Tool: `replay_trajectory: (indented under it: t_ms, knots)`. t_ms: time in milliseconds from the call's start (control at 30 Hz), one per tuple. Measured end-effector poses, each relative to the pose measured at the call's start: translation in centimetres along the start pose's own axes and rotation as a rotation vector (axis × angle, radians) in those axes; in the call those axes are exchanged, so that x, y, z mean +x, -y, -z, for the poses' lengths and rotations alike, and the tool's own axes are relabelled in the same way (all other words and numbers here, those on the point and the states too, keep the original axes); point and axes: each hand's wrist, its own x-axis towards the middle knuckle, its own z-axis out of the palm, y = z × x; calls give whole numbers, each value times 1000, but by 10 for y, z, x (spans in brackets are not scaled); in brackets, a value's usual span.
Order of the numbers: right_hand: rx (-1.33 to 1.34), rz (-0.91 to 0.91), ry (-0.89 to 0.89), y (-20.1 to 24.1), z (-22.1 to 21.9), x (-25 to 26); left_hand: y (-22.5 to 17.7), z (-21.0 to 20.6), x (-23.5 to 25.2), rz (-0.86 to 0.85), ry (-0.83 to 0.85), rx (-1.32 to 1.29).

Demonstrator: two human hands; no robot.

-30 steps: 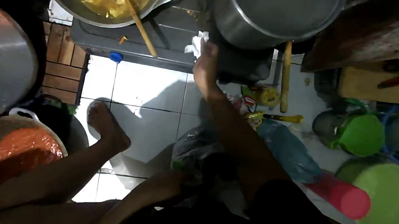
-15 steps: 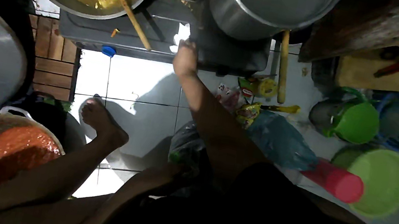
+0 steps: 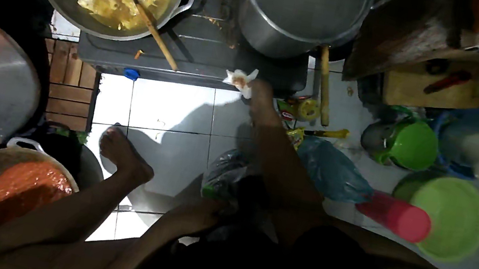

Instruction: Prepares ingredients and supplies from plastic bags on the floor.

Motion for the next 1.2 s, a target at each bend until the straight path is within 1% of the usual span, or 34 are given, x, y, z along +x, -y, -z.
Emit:
replay_trajectory:
  t_ms: [100, 200, 267, 300, 400, 467, 567, 633, 667, 767, 800, 867, 900, 933, 967, 1000, 1033, 1067, 1100, 1133, 1167, 1200]
  knots:
    - [-283, 113, -105, 14, 7, 24, 2, -1, 1, -25, -13, 10]
    - [-499, 285, -201, 19, -17, 29, 0, 2, -1, -28, -25, 18]
    - [-622, 400, -217, 7, -38, 34, 1, 4, -1, -25, -17, 11]
    - [-665, 419, -213, 1, -45, 35, 2, 3, -1, -26, -24, 7]
    - [-832, 405, -173, -12, -52, 29, 5, 4, -1, -32, -33, -13]
    - [-910, 496, -196, -27, -51, 32, 6, 6, -2, -51, -34, -27]
    - [-910, 551, -149, -34, -38, 38, -6, 14, -12, -33, -9, -22]
    - [-883, 528, -119, -27, -33, 41, -35, 25, -31, 75, 2, -42]
    - [-851, 517, -116, -24, -32, 39, -43, 26, -34, 120, -4, -50]
    - [-772, 456, -116, -10, -47, 28, -15, 18, -18, 28, -13, -44]
    - [-765, 415, -107, -5, -58, 23, -14, 19, -17, 43, 3, -66]
    - [-792, 393, -95, 3, -80, 15, -18, 21, -15, 94, 41, -113]
    - [-797, 402, -87, 8, -92, 14, -3, 17, -8, 12, 41, -76]
    - [-783, 424, -74, 11, -104, 13, 9, 15, -5, -84, 16, -54]
    - [-752, 465, -62, 13, -118, 12, 9, 19, -14, -150, -34, -56]
    - [-743, 497, -46, 15, -132, 11, -13, 31, -37, -111, -82, -82]
    - [-791, 504, -2, 19, -143, 9, -53, 46, -64, 69, -181, -162]
    - [-858, 514, 40, 23, -151, 8, -73, 52, -81, 120, -294, -189]
    - [-911, 531, 83, 24, -155, 7, -73, 50, -86, 55, -385, -161]
    - [-946, 574, 107, 23, -154, 8, -65, 45, -83, -30, -381, -132]
    - [-964, 646, 126, 19, -149, 12, -58, 42, -76, -59, -259, -87]
    - [-969, 752, 147, 12, -141, 16, -59, 42, -71, -19, -97, -61]
